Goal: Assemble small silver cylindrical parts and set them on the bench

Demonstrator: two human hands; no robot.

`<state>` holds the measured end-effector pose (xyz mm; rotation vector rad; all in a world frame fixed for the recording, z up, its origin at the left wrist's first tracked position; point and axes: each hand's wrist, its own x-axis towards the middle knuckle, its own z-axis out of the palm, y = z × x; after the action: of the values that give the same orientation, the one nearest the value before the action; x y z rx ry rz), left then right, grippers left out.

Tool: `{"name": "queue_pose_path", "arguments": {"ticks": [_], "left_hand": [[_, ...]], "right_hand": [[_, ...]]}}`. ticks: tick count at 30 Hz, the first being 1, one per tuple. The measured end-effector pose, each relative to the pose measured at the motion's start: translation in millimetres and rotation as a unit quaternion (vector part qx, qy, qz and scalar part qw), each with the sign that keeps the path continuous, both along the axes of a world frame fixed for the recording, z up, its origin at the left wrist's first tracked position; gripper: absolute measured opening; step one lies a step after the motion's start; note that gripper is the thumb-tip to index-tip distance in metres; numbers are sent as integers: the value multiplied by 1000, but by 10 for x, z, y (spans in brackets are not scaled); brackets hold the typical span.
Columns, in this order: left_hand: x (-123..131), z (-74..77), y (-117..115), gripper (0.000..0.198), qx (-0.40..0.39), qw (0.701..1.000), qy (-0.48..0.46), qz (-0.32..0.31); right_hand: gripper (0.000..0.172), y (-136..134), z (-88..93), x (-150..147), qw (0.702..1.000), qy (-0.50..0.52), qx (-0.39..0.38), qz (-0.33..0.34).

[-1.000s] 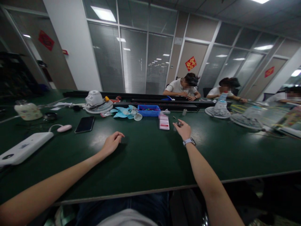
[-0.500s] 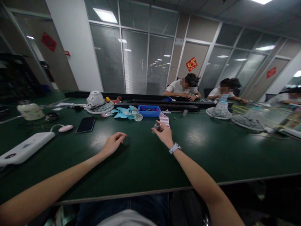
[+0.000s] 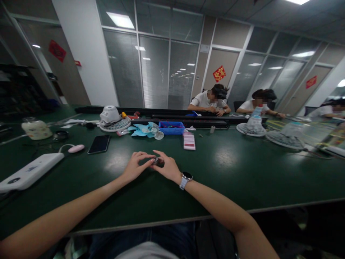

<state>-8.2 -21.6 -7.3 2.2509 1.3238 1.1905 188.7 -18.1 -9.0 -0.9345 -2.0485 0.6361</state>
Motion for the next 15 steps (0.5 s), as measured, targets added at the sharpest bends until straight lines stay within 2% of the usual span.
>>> {"name": "queue_pose_path", "arguments": {"ticks": [7, 11, 13, 15], "left_hand": [[119, 59, 67, 24, 14, 1000, -26, 3], [46, 89, 157, 25, 54, 997, -56, 28], [-44, 51, 208, 27, 36, 997, -40, 56], [-137, -21, 249, 28, -22, 998, 2, 66]], "right_hand": [[68, 6, -19, -16, 1000, 6, -1, 3], [71, 6, -26, -9, 1000, 1, -3, -10], [72, 5, -23, -1, 1000, -10, -3, -14], [71, 3, -16, 11, 1000, -22, -2, -12]]}}
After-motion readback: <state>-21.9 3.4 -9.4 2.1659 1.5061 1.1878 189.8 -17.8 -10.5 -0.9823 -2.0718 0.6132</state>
